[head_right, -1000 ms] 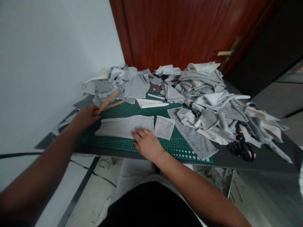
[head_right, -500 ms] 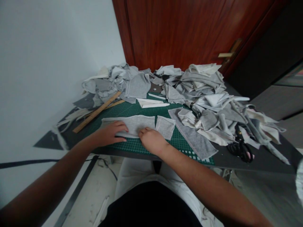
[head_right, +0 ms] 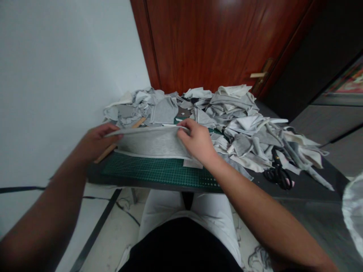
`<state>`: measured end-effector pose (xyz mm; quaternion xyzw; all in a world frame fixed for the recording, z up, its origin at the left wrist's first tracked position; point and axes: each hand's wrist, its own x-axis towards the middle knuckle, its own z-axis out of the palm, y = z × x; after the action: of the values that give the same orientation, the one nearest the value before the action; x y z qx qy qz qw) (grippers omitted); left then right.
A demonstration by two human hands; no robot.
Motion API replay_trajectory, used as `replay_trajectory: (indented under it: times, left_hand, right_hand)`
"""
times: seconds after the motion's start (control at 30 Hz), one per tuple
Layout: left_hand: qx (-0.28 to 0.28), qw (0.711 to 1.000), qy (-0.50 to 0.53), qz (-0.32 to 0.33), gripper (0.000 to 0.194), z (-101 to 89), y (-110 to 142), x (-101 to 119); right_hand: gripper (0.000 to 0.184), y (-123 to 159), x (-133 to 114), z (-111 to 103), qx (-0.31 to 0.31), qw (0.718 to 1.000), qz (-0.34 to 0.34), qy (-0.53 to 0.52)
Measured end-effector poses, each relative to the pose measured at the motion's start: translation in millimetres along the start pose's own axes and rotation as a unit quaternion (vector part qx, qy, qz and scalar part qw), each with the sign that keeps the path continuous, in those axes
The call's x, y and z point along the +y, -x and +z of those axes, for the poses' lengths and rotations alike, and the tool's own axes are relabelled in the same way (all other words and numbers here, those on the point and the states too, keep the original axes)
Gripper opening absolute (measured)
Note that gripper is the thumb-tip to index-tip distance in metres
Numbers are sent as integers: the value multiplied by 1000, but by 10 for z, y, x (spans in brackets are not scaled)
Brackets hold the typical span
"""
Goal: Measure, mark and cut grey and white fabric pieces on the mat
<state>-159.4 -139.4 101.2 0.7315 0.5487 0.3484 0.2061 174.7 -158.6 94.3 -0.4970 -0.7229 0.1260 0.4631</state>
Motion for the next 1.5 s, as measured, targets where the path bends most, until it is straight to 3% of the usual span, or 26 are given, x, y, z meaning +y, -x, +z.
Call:
replay_trajectory:
  times: [0.07, 0.13, 0.23, 0.3, 0.4, 0.5, 0.57, 0.63, 0.7, 0.83, 1.0, 1.1, 1.2, 1.3, 1.4, 1.5]
  left_hand:
    - [59, 988, 146, -10, 13, -66, -39, 195]
    - [79, 969, 234, -4, 10, -71, -58, 355]
    - [93, 970, 224, 26, 10, -58, -13, 532]
    - [90, 980, 173, 33, 11, -64, 61, 651]
    - [37, 993, 87, 67, 11, -32, 181, 910]
    - [-78, 981, -14, 174, 14, 98, 240, 1245]
    - [-136, 962, -36, 233, 17, 195, 244, 1430]
    - [-152, 957, -18, 246, 16, 249, 242, 1529]
    - [-154, 964, 23, 213, 17, 247, 247, 1537]
    - [-177, 973, 84, 125, 38, 150, 266, 1418]
    - [-139, 977, 77, 141, 18, 80, 270, 1266]
    - [-88, 976, 173, 104, 14, 127, 287, 1172]
    - [-28, 947, 302, 103, 17, 229, 305, 1112]
    - [-17, 907, 402, 122, 23, 310, 316, 1118]
    - [11, 922, 355, 154, 21, 331, 330, 1198]
    - [16, 952, 216, 217, 14, 348, 361, 1356]
  right_hand:
    - [20, -64, 37, -135, 22, 998, 28, -56]
    - [21, -76, 88, -272, 11, 995, 44, -88]
    - [22, 4, 138, -508, -22, 996, 34, -81]
    - [20, 102, 124, -650, -86, 995, 25, -48]
    - [23, 245, -14, -706, -185, 981, 3, -59]
    - [58, 319, -291, -542, -187, 969, -41, -158]
    - [48, 329, -492, -399, -166, 962, -72, -207]
    - [28, 330, -643, -311, -137, 964, -86, -211]
    - [18, 342, -720, -301, -114, 972, -78, -189]
    - [15, 395, -704, -395, -62, 982, -69, -164]
    - [12, 450, -605, -452, 37, 980, -35, -194]
    - [11, 477, -548, -429, 96, 973, -28, -210]
    - [9, 507, -500, -383, 144, 962, -42, -229]
    - [10, 532, -475, -366, 176, 958, -41, -223]
    - [8, 534, -523, -429, 185, 965, -53, -179]
    - [37, 498, -678, -538, 117, 980, -130, -98]
